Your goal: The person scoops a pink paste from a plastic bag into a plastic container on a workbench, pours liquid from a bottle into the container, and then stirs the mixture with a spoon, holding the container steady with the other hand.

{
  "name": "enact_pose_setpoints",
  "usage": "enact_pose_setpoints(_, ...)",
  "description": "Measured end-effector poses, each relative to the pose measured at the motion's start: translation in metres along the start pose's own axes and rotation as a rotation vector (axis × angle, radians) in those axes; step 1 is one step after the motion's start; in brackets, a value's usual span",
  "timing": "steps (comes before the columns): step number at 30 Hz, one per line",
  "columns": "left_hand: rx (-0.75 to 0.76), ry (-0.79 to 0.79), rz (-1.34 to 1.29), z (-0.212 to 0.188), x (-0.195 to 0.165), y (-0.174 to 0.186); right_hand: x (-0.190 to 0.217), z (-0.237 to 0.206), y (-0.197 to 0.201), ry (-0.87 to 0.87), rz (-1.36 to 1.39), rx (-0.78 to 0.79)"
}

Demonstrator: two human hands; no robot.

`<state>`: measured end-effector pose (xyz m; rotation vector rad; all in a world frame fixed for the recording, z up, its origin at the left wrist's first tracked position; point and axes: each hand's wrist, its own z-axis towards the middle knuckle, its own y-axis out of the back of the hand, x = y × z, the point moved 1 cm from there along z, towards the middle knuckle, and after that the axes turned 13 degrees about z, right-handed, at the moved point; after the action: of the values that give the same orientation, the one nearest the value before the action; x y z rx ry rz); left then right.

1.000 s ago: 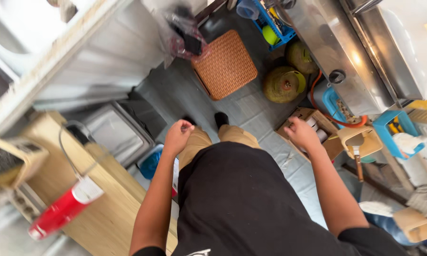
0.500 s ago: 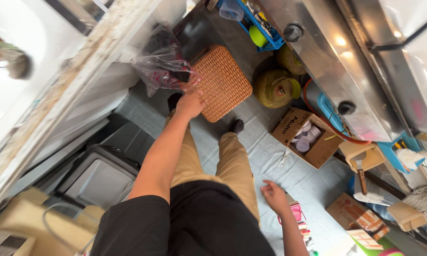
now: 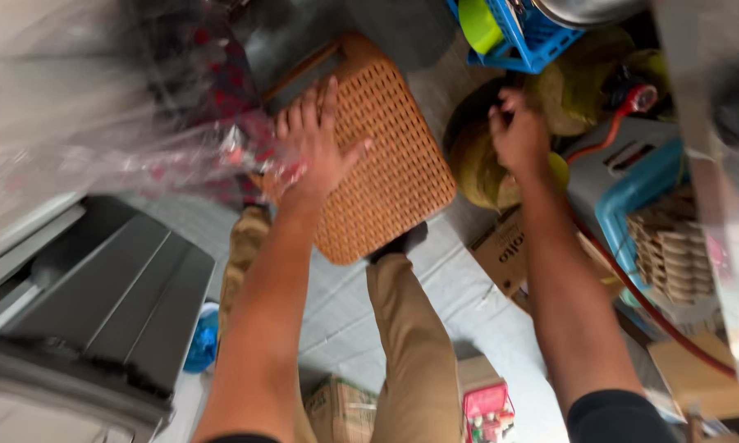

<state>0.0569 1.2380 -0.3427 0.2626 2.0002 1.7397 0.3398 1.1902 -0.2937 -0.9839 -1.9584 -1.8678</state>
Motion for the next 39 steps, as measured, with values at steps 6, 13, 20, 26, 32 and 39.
enact_pose_setpoints(6,-0.013,0.031,0.043,0.006,0.001,-0.017,-0.051,0.109,-0.044,0.092,-0.121,0.025)
enact_pose_setpoints(13,-0.014,0.06,-0.024,0.007,0.002,-0.031,-0.066,0.156,-0.054,-0.514,-0.213,0.357)
enact_pose_setpoints(20,-0.001,0.057,-0.036,0.01,0.002,-0.039,-0.08,0.147,-0.042,-0.079,-0.237,0.242)
enact_pose_setpoints(26,0.005,0.054,-0.03,0.005,0.002,-0.029,-0.037,0.074,-0.014,0.229,0.0,-0.167)
enact_pose_setpoints(32,0.231,0.056,0.043,0.018,-0.009,0.038,0.077,-0.098,0.033,-0.269,0.354,-0.359)
enact_pose_setpoints(39,0.55,-0.206,-0.159,-0.065,-0.087,0.207,0.237,-0.276,0.132,-0.719,0.524,-0.516)
